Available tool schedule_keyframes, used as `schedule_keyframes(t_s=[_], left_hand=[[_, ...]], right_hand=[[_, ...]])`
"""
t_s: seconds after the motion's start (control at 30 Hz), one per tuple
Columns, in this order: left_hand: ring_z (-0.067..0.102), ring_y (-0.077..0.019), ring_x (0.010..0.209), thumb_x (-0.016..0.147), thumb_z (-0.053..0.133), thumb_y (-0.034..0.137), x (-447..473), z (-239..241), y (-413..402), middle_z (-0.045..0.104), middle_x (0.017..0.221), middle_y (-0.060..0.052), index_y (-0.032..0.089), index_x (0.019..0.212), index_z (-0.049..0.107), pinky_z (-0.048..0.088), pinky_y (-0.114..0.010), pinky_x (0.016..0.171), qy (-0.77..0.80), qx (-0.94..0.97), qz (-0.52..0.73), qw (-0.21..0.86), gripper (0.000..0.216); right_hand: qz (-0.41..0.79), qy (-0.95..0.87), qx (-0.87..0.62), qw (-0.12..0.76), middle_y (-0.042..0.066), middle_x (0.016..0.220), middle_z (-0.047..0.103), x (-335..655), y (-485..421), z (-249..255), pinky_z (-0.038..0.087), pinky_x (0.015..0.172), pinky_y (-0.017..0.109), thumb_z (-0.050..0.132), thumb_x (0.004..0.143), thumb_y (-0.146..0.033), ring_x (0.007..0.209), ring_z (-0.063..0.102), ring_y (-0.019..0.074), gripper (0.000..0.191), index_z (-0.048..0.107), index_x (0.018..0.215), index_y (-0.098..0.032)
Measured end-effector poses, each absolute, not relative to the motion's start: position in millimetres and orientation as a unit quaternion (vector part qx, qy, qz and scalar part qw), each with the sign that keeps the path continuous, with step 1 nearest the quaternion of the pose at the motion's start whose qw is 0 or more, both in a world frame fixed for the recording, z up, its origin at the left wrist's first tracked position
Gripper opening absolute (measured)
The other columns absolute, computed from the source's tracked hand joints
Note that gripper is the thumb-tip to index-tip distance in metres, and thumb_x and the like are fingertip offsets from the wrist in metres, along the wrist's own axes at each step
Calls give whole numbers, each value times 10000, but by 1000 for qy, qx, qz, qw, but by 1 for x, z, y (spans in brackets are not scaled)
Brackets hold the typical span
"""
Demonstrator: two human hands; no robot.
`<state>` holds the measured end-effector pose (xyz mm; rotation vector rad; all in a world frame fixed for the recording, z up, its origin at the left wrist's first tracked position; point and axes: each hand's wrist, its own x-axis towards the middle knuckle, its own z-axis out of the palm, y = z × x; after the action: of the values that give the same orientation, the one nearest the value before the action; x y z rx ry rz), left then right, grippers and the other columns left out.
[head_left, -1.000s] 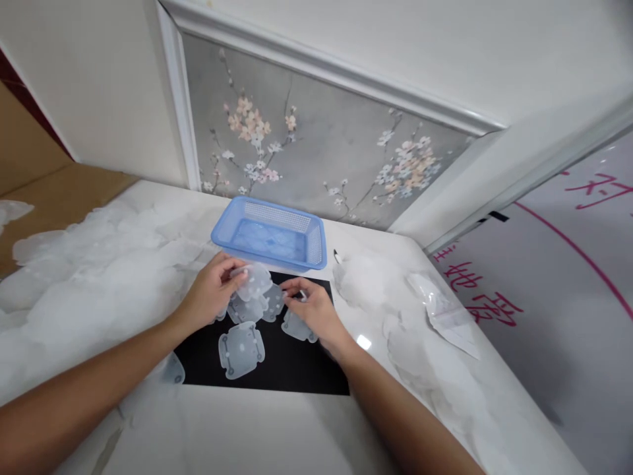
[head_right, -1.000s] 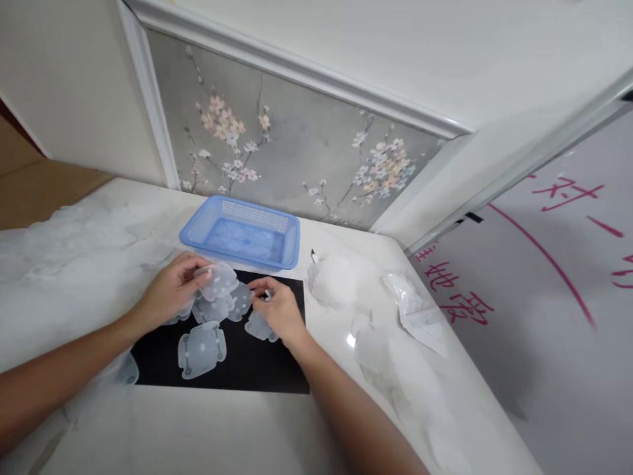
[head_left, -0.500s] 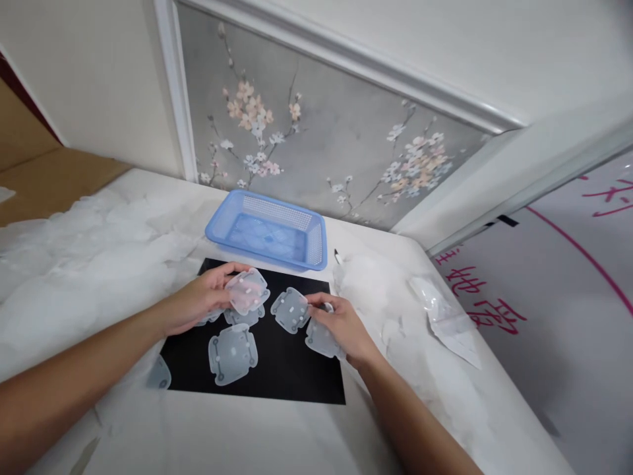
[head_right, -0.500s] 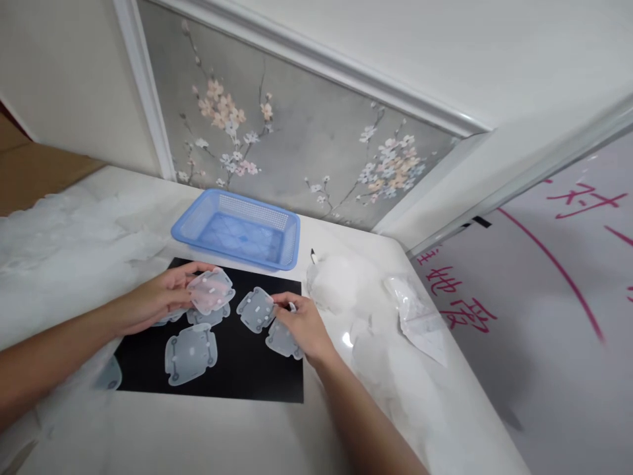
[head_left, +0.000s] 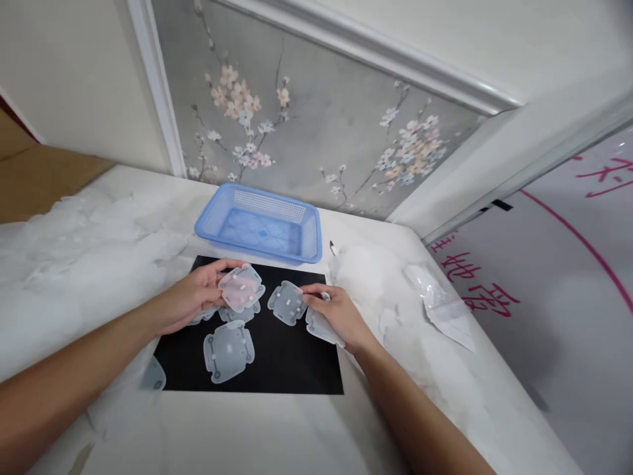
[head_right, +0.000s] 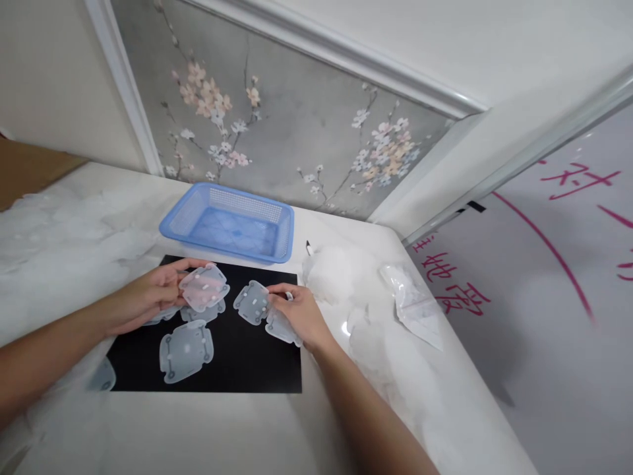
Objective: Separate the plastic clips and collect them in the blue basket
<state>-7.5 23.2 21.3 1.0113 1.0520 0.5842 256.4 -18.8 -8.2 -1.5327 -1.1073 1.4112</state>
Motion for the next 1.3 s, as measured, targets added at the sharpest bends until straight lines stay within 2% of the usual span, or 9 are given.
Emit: schedule_keyframes(t_s=[0.17,0.37,0.57,0.77,0.87,0.97,1.07,1.2,1.3], left_hand=[[687,-189,929,602,636,72,-10,19,22,743,1013,-25,235,1227,586,498,-265,740,447,460,268,719,648],[684,-165,918,615,643,58,-10,21,20,742,1017,-22,230,1195,598,500,-241,758,449,446,266,727,607],[697,-217,1009,671,755,198,-10,21,19,741,1094,-48,248,1233,580,533,-295,804,456,456,268,716,591],[669,-254,1114,736,774,351,-9,19,22,715,1197,-71,274,1290,531,535,-366,904,466,457,295,698,610],[623,-267,1182,800,710,386,-3,17,13,638,1338,-72,311,1390,461,501,-401,969,434,539,309,652,645],[429,-302,1394,838,671,407,5,17,-3,400,1576,-48,376,1497,353,414,-427,1079,354,685,194,606,733],[274,-286,1485,874,630,382,8,16,-10,242,1647,5,389,1521,311,303,-430,1164,348,766,145,521,722],[373,-289,1410,921,516,283,-2,8,7,450,1540,-66,282,1422,500,268,-455,1153,432,818,184,333,501],[488,-342,1244,884,561,272,-11,2,21,606,1340,-121,239,1347,578,327,-491,1039,466,837,145,247,465]], right_hand=[[533,-498,-570,378,-6,564,607,257,-24,-10,364,528,270,664,782,-511,494,459,125,341,711,863,-183],[466,-605,-537,358,34,751,646,255,-26,-13,432,656,291,605,844,-526,695,543,174,336,682,760,-211],[466,-580,-568,352,26,753,616,253,-23,-13,438,686,307,626,804,-558,729,538,196,339,636,732,-228],[490,-562,-554,371,-3,766,614,253,-23,-17,401,656,262,678,779,-423,702,526,151,216,607,799,-220],[511,-537,-553,381,3,820,646,250,-23,-19,381,603,253,699,765,-429,664,523,141,255,617,893,-224],[511,-526,-552,395,8,796,632,245,-24,-16,397,621,262,639,811,-527,668,527,144,328,651,886,-209],[526,-495,-561,405,0,751,619,243,-24,-13,414,637,268,670,773,-573,673,539,149,385,639,852,-198],[573,-447,-563,395,-12,764,642,244,-23,-16,421,599,266,805,631,-479,624,554,141,471,601,960,-209],[567,-452,-567,390,3,836,670,244,-23,-17,448,614,279,789,637,-405,631,576,144,470,580,1015,-218]])
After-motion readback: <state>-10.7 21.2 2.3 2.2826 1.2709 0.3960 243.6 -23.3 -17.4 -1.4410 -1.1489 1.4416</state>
